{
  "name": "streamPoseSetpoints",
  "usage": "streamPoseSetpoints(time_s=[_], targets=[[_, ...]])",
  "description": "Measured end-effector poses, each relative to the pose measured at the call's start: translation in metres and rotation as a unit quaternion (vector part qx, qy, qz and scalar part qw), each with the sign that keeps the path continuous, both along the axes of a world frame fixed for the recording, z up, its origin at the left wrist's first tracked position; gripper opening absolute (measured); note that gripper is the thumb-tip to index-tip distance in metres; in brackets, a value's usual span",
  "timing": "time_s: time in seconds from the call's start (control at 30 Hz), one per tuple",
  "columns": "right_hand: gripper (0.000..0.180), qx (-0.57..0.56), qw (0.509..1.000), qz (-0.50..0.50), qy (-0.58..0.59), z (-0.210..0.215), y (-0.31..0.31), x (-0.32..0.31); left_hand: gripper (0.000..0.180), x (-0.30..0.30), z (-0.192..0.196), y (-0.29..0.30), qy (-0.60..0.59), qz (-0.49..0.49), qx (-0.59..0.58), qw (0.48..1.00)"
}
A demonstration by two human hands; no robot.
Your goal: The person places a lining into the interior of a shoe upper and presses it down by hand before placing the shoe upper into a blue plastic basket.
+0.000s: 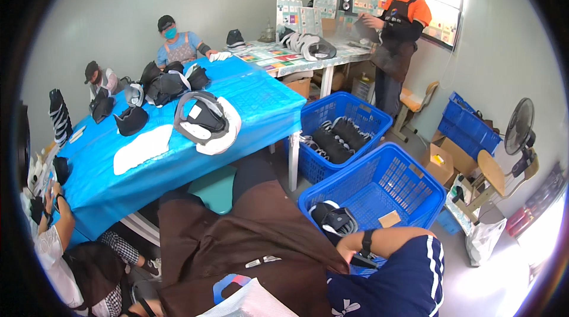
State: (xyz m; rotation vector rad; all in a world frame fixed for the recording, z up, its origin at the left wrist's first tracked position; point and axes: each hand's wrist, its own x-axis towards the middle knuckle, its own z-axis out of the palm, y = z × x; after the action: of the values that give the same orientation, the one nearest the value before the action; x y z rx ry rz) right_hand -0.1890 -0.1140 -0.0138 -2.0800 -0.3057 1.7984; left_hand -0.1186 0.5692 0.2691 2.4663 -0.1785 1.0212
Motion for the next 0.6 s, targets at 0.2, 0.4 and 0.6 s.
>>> streamPoseSetpoints(time_s=[0.2,0.4,0.6], targets=[[0.029,-0.060,0.997,-0.027,-0.036,-0.058,-0.005,-0.020,0.019,0.022,0.026,0.097,-0.075,0.145,0.001,0.987],[0.028,-0.070,0.989,-0.087,-0.098,-0.040,-0.002,0.001,0.020,0.063,0.014,0.109,-0.030,0.187,0.011,0.982],[0.027,-0.099,0.979,-0.118,-0.133,-0.024,-0.001,0.034,0.021,0.127,-0.044,0.038,0.150,0.119,0.033,0.981]])
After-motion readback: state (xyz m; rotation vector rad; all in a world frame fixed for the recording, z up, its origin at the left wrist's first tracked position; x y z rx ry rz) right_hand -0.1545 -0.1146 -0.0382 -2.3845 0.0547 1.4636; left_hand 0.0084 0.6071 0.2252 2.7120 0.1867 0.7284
